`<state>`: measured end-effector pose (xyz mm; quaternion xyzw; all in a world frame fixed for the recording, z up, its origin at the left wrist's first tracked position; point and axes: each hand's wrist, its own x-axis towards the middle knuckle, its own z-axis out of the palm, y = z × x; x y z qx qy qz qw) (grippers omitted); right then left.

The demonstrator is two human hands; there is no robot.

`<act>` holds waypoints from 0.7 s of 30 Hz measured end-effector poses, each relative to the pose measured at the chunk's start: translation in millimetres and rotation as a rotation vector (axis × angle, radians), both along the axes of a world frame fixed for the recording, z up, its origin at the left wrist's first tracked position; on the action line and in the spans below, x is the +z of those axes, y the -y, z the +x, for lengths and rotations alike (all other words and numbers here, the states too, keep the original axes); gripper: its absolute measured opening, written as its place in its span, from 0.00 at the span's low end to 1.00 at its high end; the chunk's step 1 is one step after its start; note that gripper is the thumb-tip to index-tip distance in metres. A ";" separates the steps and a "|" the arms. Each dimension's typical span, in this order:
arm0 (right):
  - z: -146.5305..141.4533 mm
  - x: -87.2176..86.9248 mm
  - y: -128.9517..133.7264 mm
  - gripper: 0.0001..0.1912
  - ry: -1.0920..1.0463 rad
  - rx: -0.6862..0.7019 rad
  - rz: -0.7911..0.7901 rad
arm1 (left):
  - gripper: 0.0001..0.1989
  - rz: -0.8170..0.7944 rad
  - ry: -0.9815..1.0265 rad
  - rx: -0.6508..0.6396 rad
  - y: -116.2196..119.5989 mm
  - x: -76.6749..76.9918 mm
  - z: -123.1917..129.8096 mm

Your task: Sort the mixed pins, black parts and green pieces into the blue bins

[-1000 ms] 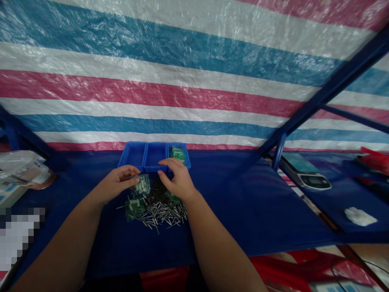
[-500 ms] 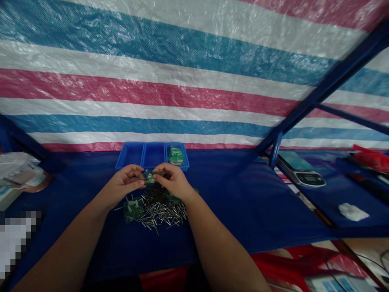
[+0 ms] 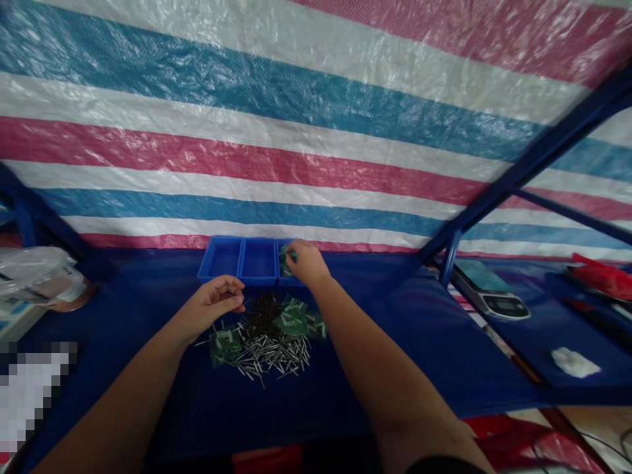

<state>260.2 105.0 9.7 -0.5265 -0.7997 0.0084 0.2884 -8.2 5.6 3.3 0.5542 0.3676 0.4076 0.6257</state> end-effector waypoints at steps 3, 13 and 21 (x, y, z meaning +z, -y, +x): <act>-3.1 3.1 -9.4 0.08 0.144 0.058 -0.070 | 0.15 0.012 -0.016 -0.009 0.4 1.4 0.1; 2.1 7.2 -16.2 0.12 0.265 0.212 -0.237 | 0.13 0.017 -0.015 -0.039 0.5 0.3 -1.5; -30.3 43.2 82.6 0.11 0.053 0.252 -0.097 | 0.12 0.038 -0.054 0.059 -3.0 2.6 -3.4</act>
